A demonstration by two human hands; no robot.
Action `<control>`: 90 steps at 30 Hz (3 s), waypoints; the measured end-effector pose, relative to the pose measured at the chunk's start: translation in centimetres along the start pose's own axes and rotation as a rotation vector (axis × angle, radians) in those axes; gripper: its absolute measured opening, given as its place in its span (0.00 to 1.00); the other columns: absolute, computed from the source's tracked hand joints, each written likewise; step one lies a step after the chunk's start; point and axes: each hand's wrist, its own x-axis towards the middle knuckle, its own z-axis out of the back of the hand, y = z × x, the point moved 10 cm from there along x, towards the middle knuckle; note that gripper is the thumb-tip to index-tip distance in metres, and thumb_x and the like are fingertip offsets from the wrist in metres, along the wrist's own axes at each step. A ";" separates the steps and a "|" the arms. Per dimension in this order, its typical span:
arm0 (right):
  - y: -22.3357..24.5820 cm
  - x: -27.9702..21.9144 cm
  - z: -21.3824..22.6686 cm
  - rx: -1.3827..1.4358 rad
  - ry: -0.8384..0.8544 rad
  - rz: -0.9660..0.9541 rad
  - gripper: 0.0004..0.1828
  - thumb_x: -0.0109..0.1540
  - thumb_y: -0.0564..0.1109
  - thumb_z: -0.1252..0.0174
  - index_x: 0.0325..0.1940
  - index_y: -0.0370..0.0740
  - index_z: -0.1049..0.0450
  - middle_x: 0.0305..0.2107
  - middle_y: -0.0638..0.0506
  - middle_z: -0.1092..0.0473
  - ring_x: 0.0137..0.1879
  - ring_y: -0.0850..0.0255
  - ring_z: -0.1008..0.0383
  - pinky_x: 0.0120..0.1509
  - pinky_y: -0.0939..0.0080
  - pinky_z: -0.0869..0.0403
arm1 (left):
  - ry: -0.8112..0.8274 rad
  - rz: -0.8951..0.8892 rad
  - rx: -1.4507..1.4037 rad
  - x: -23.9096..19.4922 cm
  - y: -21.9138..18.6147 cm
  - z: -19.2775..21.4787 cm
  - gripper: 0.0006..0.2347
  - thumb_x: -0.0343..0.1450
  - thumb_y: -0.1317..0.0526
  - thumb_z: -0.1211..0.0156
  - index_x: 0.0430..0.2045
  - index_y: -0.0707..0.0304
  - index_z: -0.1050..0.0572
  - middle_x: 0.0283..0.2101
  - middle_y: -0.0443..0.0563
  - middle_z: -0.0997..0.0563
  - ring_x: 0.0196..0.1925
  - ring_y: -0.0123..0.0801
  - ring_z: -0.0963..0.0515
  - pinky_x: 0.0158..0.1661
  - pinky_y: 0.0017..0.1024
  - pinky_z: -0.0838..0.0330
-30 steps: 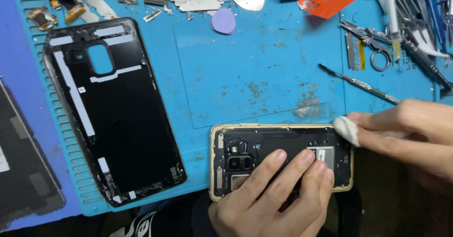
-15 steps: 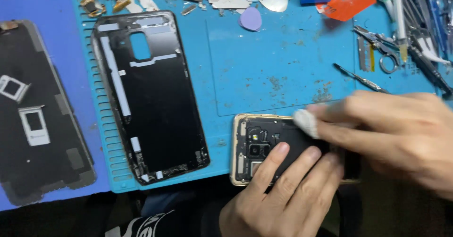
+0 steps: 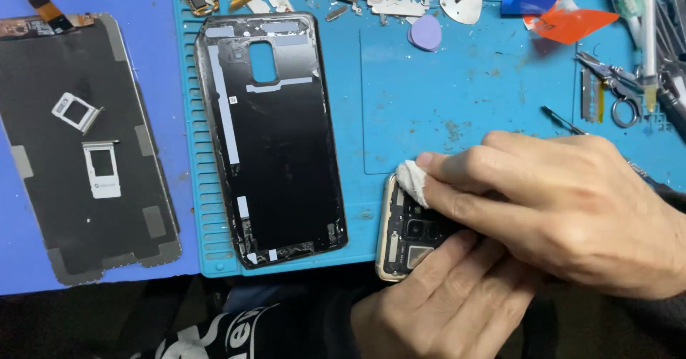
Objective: Cleaning and scraping adhesive residue from a smartphone chassis using a cloth, cleaning agent, and a small spatula tool.
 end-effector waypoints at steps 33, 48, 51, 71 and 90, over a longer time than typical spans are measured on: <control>0.3 -0.2 -0.2 0.001 -0.043 0.073 0.21 0.55 0.42 0.42 0.52 0.35 0.21 0.43 0.52 0.26 0.29 0.63 0.30 0.23 0.62 0.30 | -0.022 -0.022 0.014 0.3 -0.2 0.1 0.07 0.78 0.66 0.34 0.49 0.62 0.14 0.52 0.48 0.12 0.56 0.30 0.11 0.62 0.22 0.24; -4.2 -7.2 -0.8 0.080 0.090 -0.220 0.29 0.48 0.43 0.39 0.55 0.45 0.21 0.48 0.56 0.24 0.42 0.63 0.19 0.36 0.62 0.19 | 0.064 -0.077 0.181 1.1 -0.4 -0.8 0.08 0.81 0.58 0.38 0.51 0.45 0.15 0.55 0.31 0.13 0.59 0.13 0.16 0.63 0.16 0.31; -3.1 -5.4 -0.5 0.077 0.024 -0.161 0.23 0.52 0.41 0.40 0.52 0.41 0.21 0.42 0.54 0.27 0.37 0.64 0.25 0.29 0.63 0.25 | 0.099 -0.100 0.176 1.3 -1.0 -1.0 0.08 0.80 0.58 0.37 0.51 0.47 0.15 0.55 0.33 0.14 0.60 0.15 0.16 0.62 0.17 0.30; -4.4 -8.1 -1.0 0.095 0.056 -0.205 0.32 0.43 0.38 0.40 0.54 0.43 0.22 0.48 0.52 0.23 0.50 0.59 0.17 0.47 0.59 0.18 | 0.139 -0.011 0.090 1.7 -1.2 -0.5 0.08 0.78 0.63 0.36 0.50 0.56 0.15 0.56 0.41 0.14 0.58 0.25 0.15 0.58 0.23 0.25; 3.0 0.6 -0.1 -0.268 -0.104 0.273 0.20 0.58 0.39 0.42 0.55 0.33 0.23 0.48 0.50 0.28 0.29 0.64 0.34 0.20 0.65 0.33 | 0.050 -0.025 -0.214 0.9 -0.1 1.9 0.11 0.78 0.73 0.38 0.54 0.81 0.20 0.56 0.68 0.16 0.58 0.54 0.13 0.64 0.39 0.22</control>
